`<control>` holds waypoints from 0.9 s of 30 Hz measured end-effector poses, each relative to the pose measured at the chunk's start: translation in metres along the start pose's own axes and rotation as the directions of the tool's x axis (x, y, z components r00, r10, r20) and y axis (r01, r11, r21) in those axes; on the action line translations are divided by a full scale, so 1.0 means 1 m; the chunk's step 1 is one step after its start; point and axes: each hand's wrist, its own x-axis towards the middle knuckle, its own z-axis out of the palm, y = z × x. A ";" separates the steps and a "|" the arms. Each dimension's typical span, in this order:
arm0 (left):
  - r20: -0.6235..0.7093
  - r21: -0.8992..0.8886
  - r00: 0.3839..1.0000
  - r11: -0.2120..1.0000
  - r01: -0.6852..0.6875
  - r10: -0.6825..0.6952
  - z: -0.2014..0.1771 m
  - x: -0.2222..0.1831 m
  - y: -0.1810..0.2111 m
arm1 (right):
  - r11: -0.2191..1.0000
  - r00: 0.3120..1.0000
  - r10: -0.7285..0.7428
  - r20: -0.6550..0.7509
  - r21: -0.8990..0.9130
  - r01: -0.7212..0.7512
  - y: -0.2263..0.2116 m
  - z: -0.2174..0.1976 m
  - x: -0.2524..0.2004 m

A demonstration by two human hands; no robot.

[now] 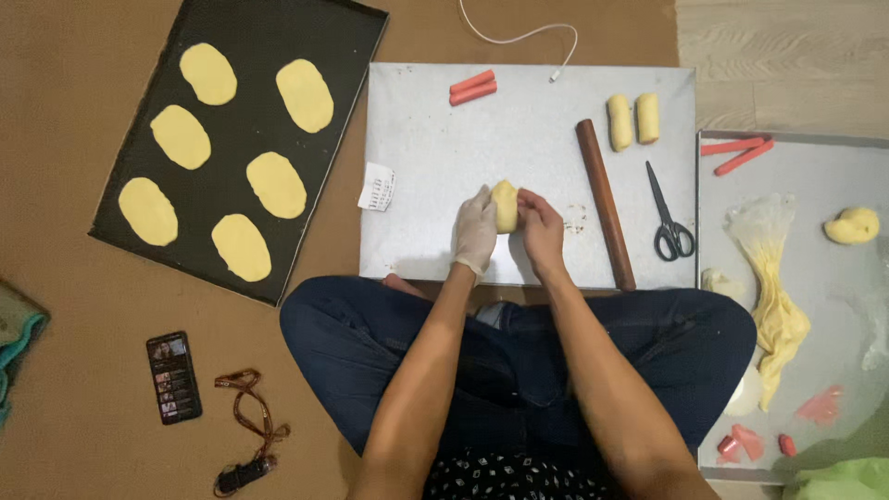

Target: The person rolls out pieces of dough using a small rolling pin, places a pink filling inside, and rolls the dough into cylinders before using shears to cut the ends.

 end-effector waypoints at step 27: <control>0.201 0.902 0.826 0.228 -0.365 0.526 -0.063 -0.012 0.030 | 0.183 0.886 -0.219 0.408 -0.875 0.448 -0.046 -0.045 -0.020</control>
